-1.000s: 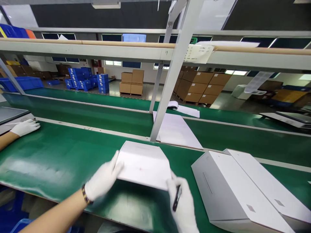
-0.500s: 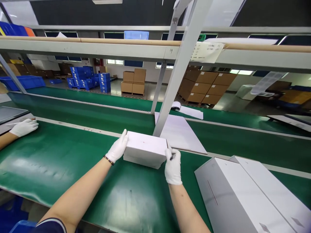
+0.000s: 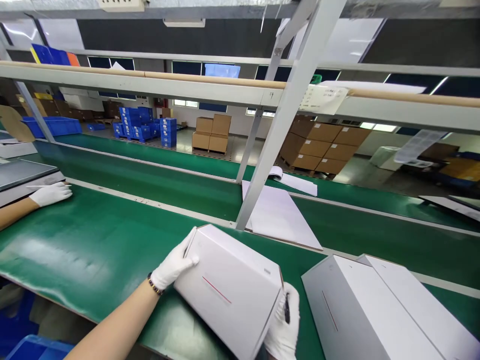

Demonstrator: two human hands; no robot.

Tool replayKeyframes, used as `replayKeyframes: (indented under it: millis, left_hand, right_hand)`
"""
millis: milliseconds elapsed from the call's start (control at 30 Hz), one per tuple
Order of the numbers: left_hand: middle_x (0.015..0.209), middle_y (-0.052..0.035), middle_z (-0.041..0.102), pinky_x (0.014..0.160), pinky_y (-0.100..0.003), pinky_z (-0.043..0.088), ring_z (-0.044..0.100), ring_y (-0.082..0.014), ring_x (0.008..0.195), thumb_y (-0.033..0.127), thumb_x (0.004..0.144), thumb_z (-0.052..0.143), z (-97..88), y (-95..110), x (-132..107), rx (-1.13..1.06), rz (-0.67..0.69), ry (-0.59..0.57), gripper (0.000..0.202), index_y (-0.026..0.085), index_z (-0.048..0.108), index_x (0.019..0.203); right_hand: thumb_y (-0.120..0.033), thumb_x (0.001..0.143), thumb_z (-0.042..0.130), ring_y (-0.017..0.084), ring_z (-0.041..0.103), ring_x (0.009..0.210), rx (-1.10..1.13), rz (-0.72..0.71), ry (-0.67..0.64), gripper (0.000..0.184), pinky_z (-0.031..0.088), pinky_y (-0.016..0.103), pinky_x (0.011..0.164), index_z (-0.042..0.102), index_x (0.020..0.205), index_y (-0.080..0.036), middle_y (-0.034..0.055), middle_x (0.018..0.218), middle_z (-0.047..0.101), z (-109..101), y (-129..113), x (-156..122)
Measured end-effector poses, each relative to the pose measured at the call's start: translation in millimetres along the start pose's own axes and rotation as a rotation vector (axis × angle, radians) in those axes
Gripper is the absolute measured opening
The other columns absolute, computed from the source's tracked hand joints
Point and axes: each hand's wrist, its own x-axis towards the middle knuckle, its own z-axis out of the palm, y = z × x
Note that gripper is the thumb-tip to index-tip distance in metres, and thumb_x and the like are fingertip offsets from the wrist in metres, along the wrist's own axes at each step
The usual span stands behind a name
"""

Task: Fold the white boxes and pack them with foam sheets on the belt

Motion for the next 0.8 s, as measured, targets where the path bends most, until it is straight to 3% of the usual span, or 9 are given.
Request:
replayKeyframes:
  millis: [67,133,200,300,367,467,567,733,800]
  left_hand:
    - [0.162,-0.01,0.023,0.124,-0.043,0.016,0.02,-0.0311,0.15,0.063,0.078,0.067,3.9,1.4,13.4,0.116,0.017,0.059,0.101,0.017,0.023,0.156]
    - [0.161,-0.0096,0.028,0.125,-0.043,0.013,0.02,-0.0297,0.15,0.068,0.083,0.058,10.7,-1.0,23.3,0.132,-0.006,0.001,0.092,0.017,0.031,0.154]
    - [0.156,-0.0109,0.038,0.124,-0.045,0.018,0.028,-0.0311,0.147,0.074,0.084,0.05,17.9,-7.0,25.4,0.031,-0.112,-0.173,0.087,0.015,0.042,0.149]
    - [0.14,-0.0163,0.057,0.115,-0.053,0.034,0.047,-0.0391,0.134,0.088,0.076,0.042,23.8,-18.2,16.3,-0.157,-0.327,-0.439,0.099,0.01,0.058,0.135]
    - [0.131,-0.0148,0.064,0.113,-0.055,0.035,0.051,-0.041,0.131,0.092,0.072,0.04,22.8,-23.2,7.1,-0.196,-0.37,-0.515,0.1,0.011,0.064,0.128]
    - [0.136,-0.0074,0.062,0.118,-0.052,0.027,0.043,-0.0384,0.137,0.089,0.077,0.038,15.8,-23.5,-5.3,-0.244,-0.274,-0.552,0.092,0.017,0.064,0.129]
    - [0.147,-0.0067,0.052,0.119,-0.05,0.024,0.035,-0.036,0.143,0.091,0.077,0.032,4.8,-18.5,-14.6,-0.262,-0.126,-0.562,0.098,0.019,0.058,0.138]
    - [0.154,-0.0033,0.042,0.121,-0.044,0.02,0.033,-0.0313,0.145,0.08,0.085,0.041,-9.1,-8.1,-22.6,0.018,-0.021,-0.542,0.081,0.027,0.049,0.145]
    - [0.154,-0.002,0.041,0.12,-0.044,0.02,0.031,-0.0322,0.145,0.078,0.084,0.046,-8.4,-4.1,-22.8,0.014,-0.017,-0.577,0.081,0.029,0.044,0.148]
  right_hand:
    - [-0.063,0.089,0.053,0.027,0.064,0.093,0.087,-0.052,-0.016,0.04,0.049,0.039,0.082,0.051,0.091,-0.023,0.0103,0.104,0.07,-5.1,-16.2,-13.0]
    - [-0.061,0.09,0.055,0.025,0.066,0.087,0.229,-0.06,-0.187,0.038,0.051,0.04,0.081,0.052,0.082,-0.023,0.0109,0.105,0.072,-14.3,-30.0,-20.3]
    - [-0.06,0.091,0.055,0.024,0.067,0.079,0.297,-0.108,-0.338,0.039,0.054,0.039,0.076,0.058,0.08,-0.022,0.011,0.097,0.073,-27.3,-40.7,-15.7]
    - [-0.06,0.094,0.048,0.025,0.067,0.08,0.244,-0.238,-0.396,0.043,0.056,0.04,0.075,0.066,0.102,-0.021,0.0107,0.091,0.071,-43.6,-57.0,14.9]
    - [-0.06,0.095,0.046,0.023,0.066,0.077,0.177,-0.26,-0.426,0.048,0.055,0.039,0.073,0.065,0.111,-0.02,0.0088,0.087,0.069,-43.4,-69.2,43.4]
    - [-0.064,0.091,0.05,0.016,0.056,0.055,0.066,-0.153,-0.521,0.049,0.047,0.028,0.051,0.067,0.09,-0.018,0.0029,0.067,0.062,-23.8,-83.7,80.5]
    - [-0.07,0.08,0.059,0.01,0.039,0.039,0.042,0.022,-0.525,0.051,0.031,0.023,0.037,0.054,0.068,-0.021,-0.005,0.048,0.045,2.2,-88.1,99.8]
    - [-0.074,0.073,0.057,0.013,0.044,0.043,-0.149,0.006,-0.451,0.054,0.039,0.027,0.047,0.042,0.058,-0.025,-0.0053,0.045,0.041,15.4,-84.5,103.6]
    - [-0.073,0.074,0.053,0.014,0.043,0.045,-0.244,-0.013,-0.431,0.052,0.039,0.028,0.049,0.04,0.057,-0.025,-0.0049,0.045,0.041,13.3,-83.5,102.1]
